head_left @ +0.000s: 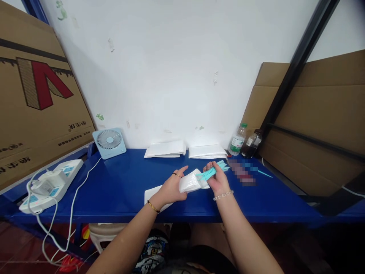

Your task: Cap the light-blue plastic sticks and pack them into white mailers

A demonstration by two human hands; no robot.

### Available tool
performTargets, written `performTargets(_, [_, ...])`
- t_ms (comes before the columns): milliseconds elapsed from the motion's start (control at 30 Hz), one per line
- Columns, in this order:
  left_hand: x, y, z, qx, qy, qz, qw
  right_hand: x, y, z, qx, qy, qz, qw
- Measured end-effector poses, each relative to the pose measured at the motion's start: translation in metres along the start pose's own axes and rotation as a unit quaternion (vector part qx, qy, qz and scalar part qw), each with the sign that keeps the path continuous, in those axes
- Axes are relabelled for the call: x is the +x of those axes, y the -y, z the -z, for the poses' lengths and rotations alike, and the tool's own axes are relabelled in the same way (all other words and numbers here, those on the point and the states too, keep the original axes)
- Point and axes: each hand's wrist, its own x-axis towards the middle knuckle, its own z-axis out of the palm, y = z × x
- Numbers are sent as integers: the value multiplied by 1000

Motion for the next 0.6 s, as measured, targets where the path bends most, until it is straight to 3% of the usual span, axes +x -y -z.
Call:
performTargets(167, [4,-4,0,-78,-21,-18,997,-8,4,-10,-65,-6,31,997])
performTargets(267, [8,-6,2,-128,-26,-26,991,-18,9,-23,-161,69,66,982])
performTargets(467, [18,-20,9,-246,-59,-47,966,-52,32,-77,-324,254,139,901])
performTargets(600, [26,-35,15,-305,-88,-100,943,-71,52,-121,-383,330,172,845])
